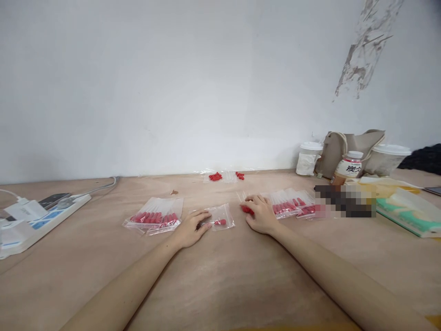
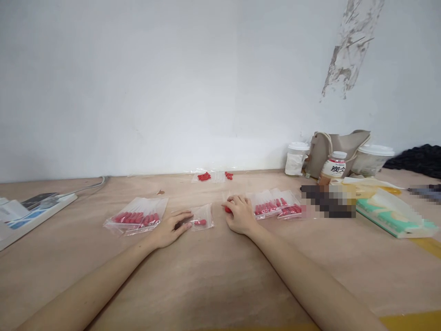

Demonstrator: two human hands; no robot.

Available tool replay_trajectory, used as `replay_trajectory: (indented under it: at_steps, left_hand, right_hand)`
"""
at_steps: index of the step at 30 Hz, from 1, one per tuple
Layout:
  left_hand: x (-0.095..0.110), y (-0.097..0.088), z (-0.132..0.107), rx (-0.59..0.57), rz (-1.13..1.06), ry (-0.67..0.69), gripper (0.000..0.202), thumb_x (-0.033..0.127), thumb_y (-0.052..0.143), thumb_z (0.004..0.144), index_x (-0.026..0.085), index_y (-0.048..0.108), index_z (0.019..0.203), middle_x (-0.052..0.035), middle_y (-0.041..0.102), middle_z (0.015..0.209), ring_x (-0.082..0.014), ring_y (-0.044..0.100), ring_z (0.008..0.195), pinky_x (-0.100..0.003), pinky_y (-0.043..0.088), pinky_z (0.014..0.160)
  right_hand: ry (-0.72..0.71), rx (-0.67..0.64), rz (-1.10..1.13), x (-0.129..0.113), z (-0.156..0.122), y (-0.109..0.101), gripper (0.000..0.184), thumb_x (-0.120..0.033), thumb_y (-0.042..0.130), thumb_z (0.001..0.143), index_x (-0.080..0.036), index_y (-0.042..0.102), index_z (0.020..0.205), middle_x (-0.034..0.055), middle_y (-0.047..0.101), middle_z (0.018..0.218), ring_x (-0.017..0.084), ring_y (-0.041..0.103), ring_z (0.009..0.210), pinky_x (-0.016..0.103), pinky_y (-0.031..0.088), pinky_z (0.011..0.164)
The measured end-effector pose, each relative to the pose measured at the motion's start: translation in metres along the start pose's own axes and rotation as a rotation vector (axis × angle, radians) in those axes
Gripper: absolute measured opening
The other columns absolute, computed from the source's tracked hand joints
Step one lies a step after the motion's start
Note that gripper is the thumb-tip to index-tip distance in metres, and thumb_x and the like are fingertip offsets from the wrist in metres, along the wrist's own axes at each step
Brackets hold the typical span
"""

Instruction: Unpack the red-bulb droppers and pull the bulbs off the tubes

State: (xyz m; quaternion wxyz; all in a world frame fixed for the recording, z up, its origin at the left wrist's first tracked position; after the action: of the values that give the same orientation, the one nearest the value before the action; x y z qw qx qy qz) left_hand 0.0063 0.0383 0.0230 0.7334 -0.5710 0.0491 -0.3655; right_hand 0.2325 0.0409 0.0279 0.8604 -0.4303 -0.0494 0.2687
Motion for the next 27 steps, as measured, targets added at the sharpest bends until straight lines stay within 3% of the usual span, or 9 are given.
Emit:
replay_trajectory:
  at_steps: [6, 13, 18, 23, 27]
  left_hand:
    - [-0.001, 0.001, 0.001, -0.004, 0.008, 0.004, 0.043, 0.047, 0.040, 0.083, 0.021, 0.055, 0.113, -0.0057, 0.052, 0.121, -0.0207, 0.047, 0.111, -0.037, 0.036, 0.097]
    - [-0.002, 0.001, 0.000, -0.007, 0.002, 0.006, 0.042, 0.046, 0.040, 0.083, 0.021, 0.055, 0.113, -0.0056, 0.052, 0.121, -0.0206, 0.047, 0.112, -0.037, 0.035, 0.098]
    - [-0.003, 0.002, 0.000, -0.006, -0.010, 0.012, 0.041, 0.045, 0.041, 0.083, 0.021, 0.055, 0.113, -0.0052, 0.052, 0.121, -0.0211, 0.047, 0.111, -0.038, 0.036, 0.097]
    - [0.000, 0.000, 0.000, -0.010, -0.004, 0.016, 0.042, 0.046, 0.040, 0.083, 0.021, 0.054, 0.114, -0.0053, 0.052, 0.122, -0.0216, 0.046, 0.112, -0.038, 0.036, 0.097]
    - [0.002, -0.001, 0.000, -0.014, -0.015, 0.017, 0.042, 0.046, 0.040, 0.083, 0.021, 0.054, 0.114, -0.0052, 0.052, 0.122, -0.0216, 0.047, 0.112, -0.037, 0.037, 0.096]
  right_hand:
    - [-0.058, -0.060, -0.036, -0.001, 0.004, 0.004, 0.033, -0.007, 0.047, 0.064, -0.023, 0.063, 0.088, 0.0033, 0.058, 0.097, 0.019, 0.044, 0.097, 0.036, 0.023, 0.084]
    - [-0.074, 0.001, -0.027, -0.004, 0.007, 0.004, 0.020, -0.014, 0.047, 0.075, -0.023, 0.063, 0.083, 0.0026, 0.061, 0.087, 0.017, 0.047, 0.090, 0.036, 0.022, 0.085]
    - [-0.049, 0.003, 0.000, -0.003, 0.005, 0.002, 0.013, -0.021, 0.051, 0.074, -0.022, 0.062, 0.081, 0.0026, 0.061, 0.083, 0.017, 0.049, 0.087, 0.034, 0.024, 0.084]
    - [0.019, 0.054, 0.056, -0.003, 0.003, -0.006, 0.017, -0.026, 0.054, 0.072, -0.022, 0.061, 0.087, 0.0019, 0.060, 0.081, 0.017, 0.048, 0.084, 0.032, 0.026, 0.080]
    - [0.012, 0.011, 0.123, -0.013, 0.003, -0.006, 0.011, -0.027, 0.054, 0.074, -0.022, 0.063, 0.076, 0.0013, 0.058, 0.074, 0.016, 0.048, 0.078, 0.032, 0.026, 0.077]
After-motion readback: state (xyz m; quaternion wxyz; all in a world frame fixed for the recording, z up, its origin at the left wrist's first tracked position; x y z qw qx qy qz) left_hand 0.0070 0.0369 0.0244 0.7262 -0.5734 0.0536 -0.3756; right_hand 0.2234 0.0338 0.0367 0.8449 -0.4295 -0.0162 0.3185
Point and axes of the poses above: each hand's wrist, its own z-axis towards the middle knuckle, its own y-axis out of the palm, x = y × z, the point moved 5 cm from there along z, towards the middle knuckle
